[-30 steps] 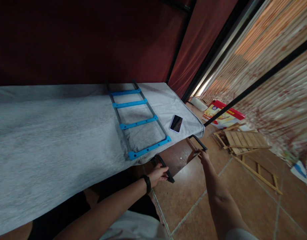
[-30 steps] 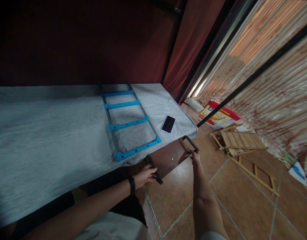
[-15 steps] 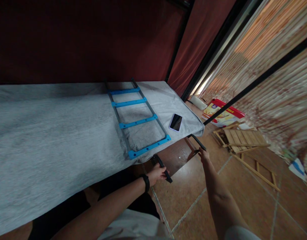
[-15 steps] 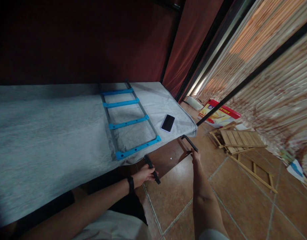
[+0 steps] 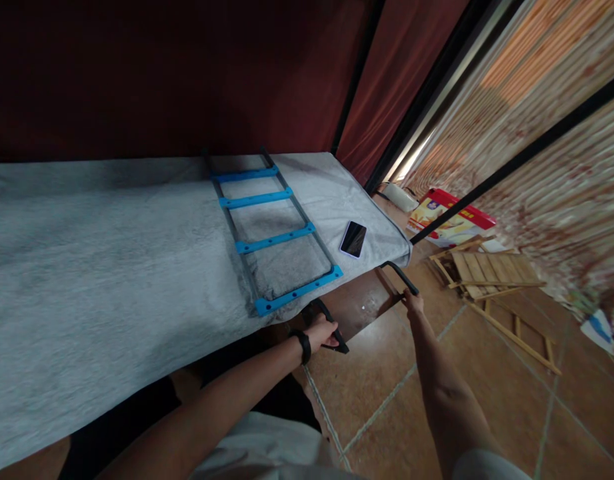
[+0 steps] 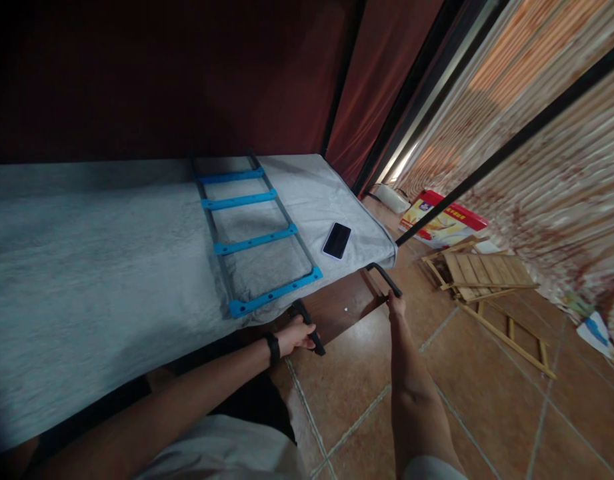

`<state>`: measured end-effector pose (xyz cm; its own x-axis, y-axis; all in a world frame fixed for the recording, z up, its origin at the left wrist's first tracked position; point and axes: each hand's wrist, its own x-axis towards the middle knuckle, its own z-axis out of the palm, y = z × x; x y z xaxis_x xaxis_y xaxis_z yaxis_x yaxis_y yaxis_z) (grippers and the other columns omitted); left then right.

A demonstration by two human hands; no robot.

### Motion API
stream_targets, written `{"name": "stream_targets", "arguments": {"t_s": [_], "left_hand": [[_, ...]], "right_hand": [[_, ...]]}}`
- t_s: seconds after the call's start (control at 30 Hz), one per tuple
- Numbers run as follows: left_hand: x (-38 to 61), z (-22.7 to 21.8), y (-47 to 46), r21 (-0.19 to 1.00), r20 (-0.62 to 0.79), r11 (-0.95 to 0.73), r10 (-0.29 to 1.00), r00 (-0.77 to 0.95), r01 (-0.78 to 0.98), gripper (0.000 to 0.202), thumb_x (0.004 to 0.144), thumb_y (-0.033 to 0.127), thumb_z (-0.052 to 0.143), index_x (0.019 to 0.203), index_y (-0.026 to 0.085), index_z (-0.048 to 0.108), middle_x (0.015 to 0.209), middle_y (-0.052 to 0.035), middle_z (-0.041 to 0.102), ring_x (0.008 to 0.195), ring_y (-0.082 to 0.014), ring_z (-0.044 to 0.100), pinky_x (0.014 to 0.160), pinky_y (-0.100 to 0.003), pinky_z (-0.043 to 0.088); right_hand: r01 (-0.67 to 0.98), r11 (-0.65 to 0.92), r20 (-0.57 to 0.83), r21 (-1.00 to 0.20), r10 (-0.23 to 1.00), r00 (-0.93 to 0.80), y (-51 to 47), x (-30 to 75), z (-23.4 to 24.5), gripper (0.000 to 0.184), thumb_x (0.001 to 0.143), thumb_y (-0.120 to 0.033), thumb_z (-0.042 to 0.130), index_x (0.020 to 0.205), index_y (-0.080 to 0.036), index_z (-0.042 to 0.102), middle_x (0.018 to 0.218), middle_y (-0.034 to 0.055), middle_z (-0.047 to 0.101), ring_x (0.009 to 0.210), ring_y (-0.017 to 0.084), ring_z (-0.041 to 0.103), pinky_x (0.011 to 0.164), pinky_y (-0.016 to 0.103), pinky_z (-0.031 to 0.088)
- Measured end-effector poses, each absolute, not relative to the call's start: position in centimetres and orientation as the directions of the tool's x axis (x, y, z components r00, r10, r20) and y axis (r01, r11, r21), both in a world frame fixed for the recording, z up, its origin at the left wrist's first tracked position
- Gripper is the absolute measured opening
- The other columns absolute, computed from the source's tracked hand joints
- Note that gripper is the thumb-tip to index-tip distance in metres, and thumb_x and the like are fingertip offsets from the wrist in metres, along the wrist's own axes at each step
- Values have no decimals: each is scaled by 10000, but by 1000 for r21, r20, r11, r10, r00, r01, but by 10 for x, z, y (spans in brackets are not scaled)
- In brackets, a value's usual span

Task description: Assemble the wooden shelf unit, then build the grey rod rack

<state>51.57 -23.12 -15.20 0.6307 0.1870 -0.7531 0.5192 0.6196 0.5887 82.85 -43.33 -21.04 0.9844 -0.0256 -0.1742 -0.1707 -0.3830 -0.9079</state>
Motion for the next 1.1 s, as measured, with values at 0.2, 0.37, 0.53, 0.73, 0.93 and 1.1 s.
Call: {"name": "stream_targets", "arguments": {"t_s": [0.2, 0.37, 0.53, 0.73, 0.93, 1.1], "left_hand": [[512, -154, -237, 596, -733, 643, 189, 654, 481, 131, 902, 196, 628, 967, 158, 520, 813, -57, 671, 774, -170, 698, 769, -322, 576], [500, -158, -235, 600, -710, 676, 206, 673, 427, 231, 850, 212, 700, 1008, 172, 537, 846, -42, 672, 790, -162, 695, 778, -312, 565], [493, -162, -233, 593, -693, 687, 170, 701, 419, 277, 811, 274, 748, 989, 155, 571, 866, -65, 688, 762, -169, 686, 783, -332, 562], [485, -165, -234, 579, -598, 743, 109, 794, 335, 326, 792, 292, 761, 1020, 140, 584, 1039, -123, 695, 891, -200, 695, 866, -367, 544], [482, -167, -232, 615, -624, 692, 132, 771, 379, 385, 781, 366, 760, 1056, 157, 589, 937, -80, 683, 849, -179, 667, 855, -355, 524], [467, -155, -222, 609, -675, 676, 165, 719, 415, 497, 762, 399, 771, 1152, 172, 562, 961, -84, 670, 938, -198, 648, 839, -334, 508]], "right_hand": [[-242, -361, -238, -901, -56, 970, -440, 828, -210, 324, 573, -349, 674, 836, -222, 534, 751, -52, 553, 666, 100, 537, 563, 197, 455], [-270, -356, -266, -895, -59, 962, -433, 822, -211, 313, 607, -333, 707, 835, -211, 532, 739, -63, 554, 650, 90, 541, 556, 188, 438], [-278, -385, -272, -880, -70, 960, -429, 818, -207, 230, 796, -339, 704, 864, -175, 558, 733, -53, 545, 596, 76, 505, 527, 195, 427], [-310, -411, -306, -857, -77, 949, -434, 813, -205, 164, 925, -302, 633, 961, -146, 596, 854, -12, 588, 658, 87, 540, 582, 226, 479], [-342, -408, -333, -846, -97, 938, -440, 810, -205, 240, 766, -299, 724, 913, -185, 573, 858, -19, 577, 754, 122, 557, 648, 241, 486], [-371, -356, -343, -858, -142, 929, -447, 806, -203, 408, 565, -345, 728, 907, -236, 534, 899, -17, 567, 932, 186, 579, 729, 276, 511]]}}
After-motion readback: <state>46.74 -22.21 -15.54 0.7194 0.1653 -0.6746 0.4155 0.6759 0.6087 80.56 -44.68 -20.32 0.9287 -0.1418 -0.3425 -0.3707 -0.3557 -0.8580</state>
